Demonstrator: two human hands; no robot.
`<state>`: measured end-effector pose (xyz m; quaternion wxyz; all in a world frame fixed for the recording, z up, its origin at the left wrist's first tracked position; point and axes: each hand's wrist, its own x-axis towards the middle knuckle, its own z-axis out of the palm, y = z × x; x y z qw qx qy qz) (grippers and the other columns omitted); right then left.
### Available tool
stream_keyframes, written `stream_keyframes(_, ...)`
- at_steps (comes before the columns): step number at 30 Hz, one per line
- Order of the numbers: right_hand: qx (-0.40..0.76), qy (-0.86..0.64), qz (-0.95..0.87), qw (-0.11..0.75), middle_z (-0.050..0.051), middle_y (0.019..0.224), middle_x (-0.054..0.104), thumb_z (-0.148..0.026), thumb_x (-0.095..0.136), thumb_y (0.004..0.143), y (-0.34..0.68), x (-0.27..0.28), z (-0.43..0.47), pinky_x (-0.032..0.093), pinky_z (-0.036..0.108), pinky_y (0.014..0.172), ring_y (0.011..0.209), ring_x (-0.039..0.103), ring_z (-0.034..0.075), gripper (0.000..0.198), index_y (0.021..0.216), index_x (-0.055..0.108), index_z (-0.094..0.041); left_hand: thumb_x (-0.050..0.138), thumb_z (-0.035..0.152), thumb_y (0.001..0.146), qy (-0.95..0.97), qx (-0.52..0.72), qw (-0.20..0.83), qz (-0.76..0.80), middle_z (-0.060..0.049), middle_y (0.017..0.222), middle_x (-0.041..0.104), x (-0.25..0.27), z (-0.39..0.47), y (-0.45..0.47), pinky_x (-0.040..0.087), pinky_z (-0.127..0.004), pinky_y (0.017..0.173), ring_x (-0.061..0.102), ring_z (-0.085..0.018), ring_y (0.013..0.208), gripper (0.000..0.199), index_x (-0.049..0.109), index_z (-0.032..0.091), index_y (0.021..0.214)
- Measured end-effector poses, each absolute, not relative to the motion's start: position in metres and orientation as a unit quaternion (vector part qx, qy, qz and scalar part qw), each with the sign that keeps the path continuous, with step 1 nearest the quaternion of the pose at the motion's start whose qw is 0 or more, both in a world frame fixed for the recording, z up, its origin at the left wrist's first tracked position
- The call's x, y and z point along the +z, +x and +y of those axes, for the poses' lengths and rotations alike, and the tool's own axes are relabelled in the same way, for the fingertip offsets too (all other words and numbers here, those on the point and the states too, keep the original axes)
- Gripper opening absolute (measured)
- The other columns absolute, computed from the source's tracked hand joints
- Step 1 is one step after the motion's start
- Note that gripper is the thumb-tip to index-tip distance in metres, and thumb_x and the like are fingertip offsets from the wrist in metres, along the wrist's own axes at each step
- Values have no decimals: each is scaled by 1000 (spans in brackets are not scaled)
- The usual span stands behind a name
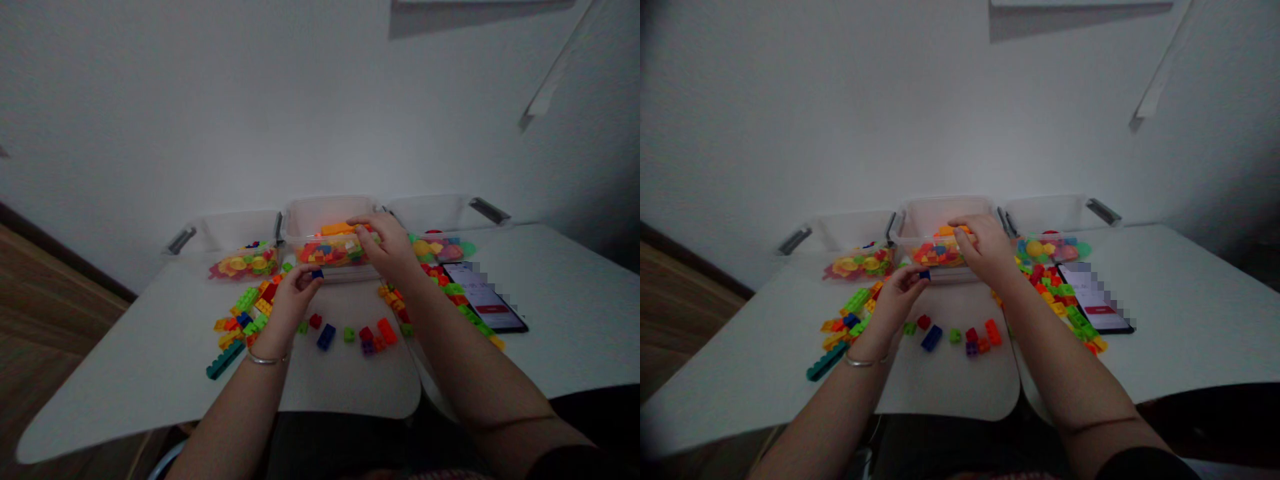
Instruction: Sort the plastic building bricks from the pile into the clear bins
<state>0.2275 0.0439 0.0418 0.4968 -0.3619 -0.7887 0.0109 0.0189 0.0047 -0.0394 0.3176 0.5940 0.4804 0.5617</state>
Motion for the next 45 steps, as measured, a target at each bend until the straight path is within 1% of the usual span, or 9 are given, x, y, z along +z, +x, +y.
stream_keyframes(3, 121, -340, -781, 510, 9, 101, 72, -31, 50, 90, 222, 44, 39, 50, 37, 86, 93, 65, 22, 25, 100, 69, -18, 73, 27, 70, 591, 579, 315, 465, 2, 73, 63, -39, 5, 19, 53, -24, 63, 61, -12, 68, 26, 66, 20, 93)
stream_keyframes(6, 287, -353, -761, 462, 7, 92, 72, -32, 56, 88, 213, 38, 39, 53, 32, 72, 79, 66, 18, 21, 98, 67, -17, 73, 27, 71, 603, 589, 302, 445, -1, 81, 66, -38, 4, 20, 58, -27, 69, 66, -14, 75, 26, 65, 20, 94)
stream_keyframes(11, 452, -355, -732, 366, 4, 91, 72, -21, 67, 80, 191, 17, 40, 55, 29, 76, 82, 68, 15, 12, 91, 63, -18, 71, 24, 77, 670, 569, 186, 439, -5, 98, 63, -36, 0, 19, 61, -31, 73, 65, -16, 87, 20, 67, 22, 96)
stream_keyframes(20, 546, -367, -677, 332, 0, 74, 67, -16, 67, 79, 179, -2, 45, 51, 26, 68, 69, 64, 12, 5, 78, 62, -18, 69, 20, 80, 706, 539, 110, 446, -3, 95, 58, -34, -2, 17, 59, -26, 63, 60, -14, 80, 17, 68, 23, 96)
stream_keyframes(26, 574, -357, -664, 320, -3, 66, 64, -17, 66, 77, 182, -1, 48, 44, 21, 54, 58, 58, 9, 5, 78, 62, -17, 71, 18, 78, 716, 521, 80, 458, -2, 90, 61, -33, -1, 16, 56, -28, 67, 60, -14, 78, 20, 67, 22, 97)
stream_keyframes(31, 509, -330, -713, 352, 0, 73, 68, -22, 68, 75, 190, 12, 48, 49, 24, 63, 67, 62, 12, 6, 75, 65, -17, 71, 22, 78, 697, 545, 108, 453, -3, 93, 61, -34, -3, 19, 55, -28, 69, 61, -14, 79, 36, 59, 22, 112)
stream_keyframes(38, 108, -364, -767, 517, 6, 97, 73, -21, 58, 83, 232, 45, 51, 52, 33, 81, 89, 65, 19, 14, 88, 71, -20, 59, 20, 85, 688, 561, 120, 445, -5, 97, 61, -38, -2, 19, 54, -28, 69, 61, -14, 79, 33, 55, 22, 118)
stream_keyframes(41, 12, -386, -762, 520, 7, 100, 73, -17, 54, 85, 244, 43, 58, 51, 36, 89, 97, 65, 21, 18, 88, 71, -20, 57, 17, 85, 690, 560, 115, 445, -5, 97, 61, -39, -1, 19, 53, -29, 70, 61, -14, 78, 33, 55, 21, 118)
stream_keyframes(45, -9, -433, -776, 459, 7, 102, 74, -17, 54, 85, 246, 31, 68, 49, 39, 94, 99, 66, 22, 20, 91, 73, -20, 55, 16, 86, 697, 554, 84, 447, -4, 93, 61, -36, -3, 18, 53, -29, 73, 61, -15, 80, 25, 59, 21, 109)
